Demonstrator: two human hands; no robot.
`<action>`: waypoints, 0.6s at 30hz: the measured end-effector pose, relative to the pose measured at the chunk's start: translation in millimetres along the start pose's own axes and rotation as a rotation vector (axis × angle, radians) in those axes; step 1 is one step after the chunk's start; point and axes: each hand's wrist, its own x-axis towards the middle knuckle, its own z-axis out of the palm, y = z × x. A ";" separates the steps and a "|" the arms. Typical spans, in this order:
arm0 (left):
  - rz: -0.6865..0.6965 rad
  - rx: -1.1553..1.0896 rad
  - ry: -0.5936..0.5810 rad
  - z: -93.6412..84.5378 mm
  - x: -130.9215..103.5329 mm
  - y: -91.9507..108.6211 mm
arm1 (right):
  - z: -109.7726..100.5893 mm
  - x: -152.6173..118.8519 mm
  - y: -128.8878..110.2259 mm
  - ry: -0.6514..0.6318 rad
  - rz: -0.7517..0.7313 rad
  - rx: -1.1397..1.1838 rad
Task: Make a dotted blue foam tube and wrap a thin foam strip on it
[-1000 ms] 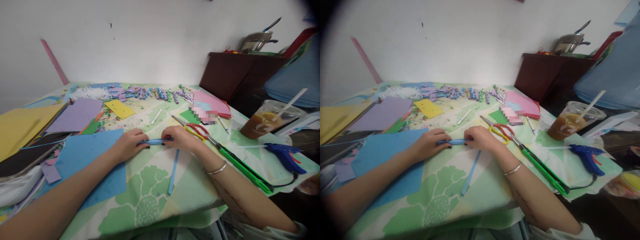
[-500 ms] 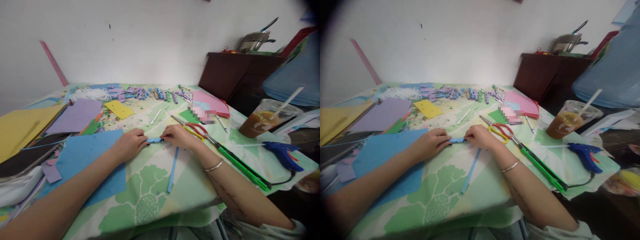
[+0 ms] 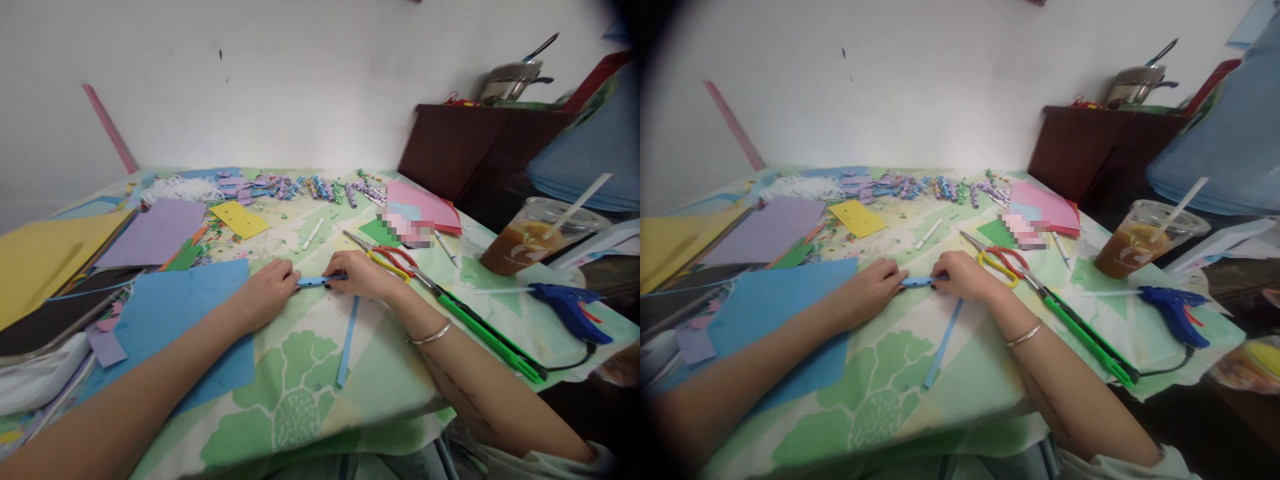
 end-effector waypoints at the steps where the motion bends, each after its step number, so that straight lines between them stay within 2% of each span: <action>1: 0.008 0.041 -0.002 -1.0 0.5 0.3 | -0.1 -0.2 0.1 0.007 -0.009 -0.008; 7: -0.024 0.150 -0.035 -12.1 -0.9 -2.4 | -0.3 -0.5 -2.3 0.075 -0.078 -0.004; 11: -0.024 0.203 -0.037 -15.0 -2.0 -1.6 | 2.5 -2.4 -10.6 0.060 -0.075 -0.011; 18: 0.038 0.181 0.001 -14.3 0.3 5.9 | 7.9 -6.4 -26.0 -0.033 0.019 -0.336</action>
